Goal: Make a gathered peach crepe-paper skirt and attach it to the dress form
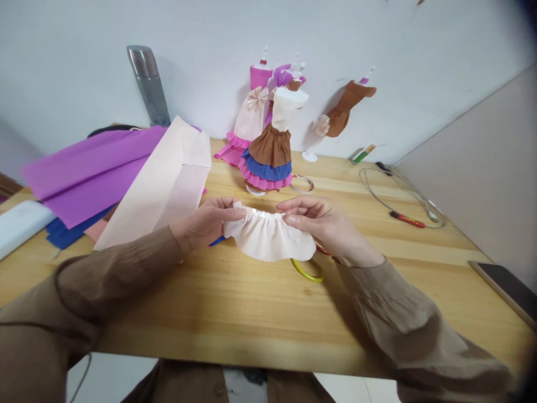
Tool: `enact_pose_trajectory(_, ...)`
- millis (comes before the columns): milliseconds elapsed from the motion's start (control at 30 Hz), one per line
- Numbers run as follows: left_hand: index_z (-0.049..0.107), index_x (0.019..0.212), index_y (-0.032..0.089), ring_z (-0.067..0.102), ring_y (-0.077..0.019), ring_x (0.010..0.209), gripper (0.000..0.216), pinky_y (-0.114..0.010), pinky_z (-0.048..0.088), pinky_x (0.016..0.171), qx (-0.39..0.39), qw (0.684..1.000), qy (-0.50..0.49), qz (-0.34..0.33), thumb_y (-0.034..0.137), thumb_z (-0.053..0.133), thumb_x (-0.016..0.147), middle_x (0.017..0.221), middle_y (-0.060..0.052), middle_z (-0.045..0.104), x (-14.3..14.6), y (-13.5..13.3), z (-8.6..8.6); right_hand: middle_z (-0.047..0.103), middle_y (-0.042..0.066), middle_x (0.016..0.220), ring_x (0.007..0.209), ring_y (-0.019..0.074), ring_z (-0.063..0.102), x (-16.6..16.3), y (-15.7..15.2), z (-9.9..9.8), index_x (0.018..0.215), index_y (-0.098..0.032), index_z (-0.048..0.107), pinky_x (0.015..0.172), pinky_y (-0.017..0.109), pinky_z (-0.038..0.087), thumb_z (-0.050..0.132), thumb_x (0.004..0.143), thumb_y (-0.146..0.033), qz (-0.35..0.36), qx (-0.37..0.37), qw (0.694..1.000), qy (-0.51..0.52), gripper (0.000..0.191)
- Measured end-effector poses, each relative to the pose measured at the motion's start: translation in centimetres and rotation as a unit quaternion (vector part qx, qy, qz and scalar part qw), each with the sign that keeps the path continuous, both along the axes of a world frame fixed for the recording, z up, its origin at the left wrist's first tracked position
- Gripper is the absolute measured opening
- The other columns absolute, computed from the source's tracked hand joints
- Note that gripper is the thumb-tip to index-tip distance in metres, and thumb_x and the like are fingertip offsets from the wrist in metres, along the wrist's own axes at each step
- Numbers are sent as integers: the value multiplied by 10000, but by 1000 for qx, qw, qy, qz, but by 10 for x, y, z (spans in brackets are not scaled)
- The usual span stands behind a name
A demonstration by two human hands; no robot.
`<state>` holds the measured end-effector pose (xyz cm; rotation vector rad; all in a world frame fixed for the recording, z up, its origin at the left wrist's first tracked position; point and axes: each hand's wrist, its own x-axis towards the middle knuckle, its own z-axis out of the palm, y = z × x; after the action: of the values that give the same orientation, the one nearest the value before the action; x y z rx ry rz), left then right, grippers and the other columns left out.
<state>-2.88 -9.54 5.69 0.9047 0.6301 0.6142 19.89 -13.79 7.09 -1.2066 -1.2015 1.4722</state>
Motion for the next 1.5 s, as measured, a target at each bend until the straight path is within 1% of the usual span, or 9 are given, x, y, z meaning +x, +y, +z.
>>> enact_pose_trajectory(500,697,734,124,597,-109,600,345,-220,459,578,3,997,12,-82,345,876,538,669,-12,660,-4,1,-8,740,21,767,669,142,666,10,3,0,863,-227,740,636,266,536,825,645,-356,25,57,995,-76,267)
enact_pose_trajectory(733,684,618,133,580,-105,614,249,-215,458,615,89,989,77,-92,350,807,623,650,-20,654,2,-6,7,687,73,1182,1172,260,578,10,-2,16,970,-245,762,1025,386,422,554,824,-614,119,183,968,-124,449)
enact_pose_trajectory(900,707,696,135,587,-123,644,154,-235,453,646,154,971,159,-89,289,704,692,670,-19,652,6,-13,12,729,81,1065,1021,268,645,11,-9,31,985,-231,758,924,392,479,600,784,-618,161,170,949,-210,465)
enact_pose_trajectory(1000,655,626,126,500,-91,557,193,-211,379,556,191,959,203,-52,304,662,700,574,10,567,7,-16,16,751,65,916,795,207,679,23,-7,32,915,-219,767,712,302,528,745,701,-488,143,118,950,-250,344)
enact_pose_trajectory(1100,620,603,126,420,-70,517,215,-200,300,495,201,955,216,-22,315,636,703,533,28,496,7,-16,20,745,76,859,588,168,638,39,-1,27,979,-208,757,531,285,497,725,679,-584,165,55,963,-205,482)
enact_pose_trajectory(1167,609,593,129,378,-61,496,221,-199,256,471,217,948,233,-19,317,619,707,511,41,453,7,-16,22,739,100,983,764,228,681,41,2,26,981,-210,758,654,331,533,659,693,-672,148,87,969,-176,553)
enact_pose_trajectory(1267,629,636,133,408,-65,529,187,-197,289,505,262,927,267,-18,302,617,714,543,41,475,11,-17,22,727,74,1070,1067,275,629,23,-3,31,964,-244,753,926,384,468,642,788,-552,47,189,950,-245,372)
enact_pose_trajectory(1367,626,683,136,461,-82,584,177,-203,333,553,285,918,275,-12,312,637,696,611,30,528,16,-18,20,741,49,965,908,246,663,-7,-13,34,905,-242,747,846,361,477,690,781,-396,61,249,918,-302,206)
enact_pose_trajectory(1500,545,619,142,424,-80,564,241,-206,295,533,289,916,279,-15,354,653,658,575,45,456,19,-18,18,707,23,799,722,178,622,-29,-19,29,821,-203,708,663,287,446,618,829,-325,100,243,914,-309,152)
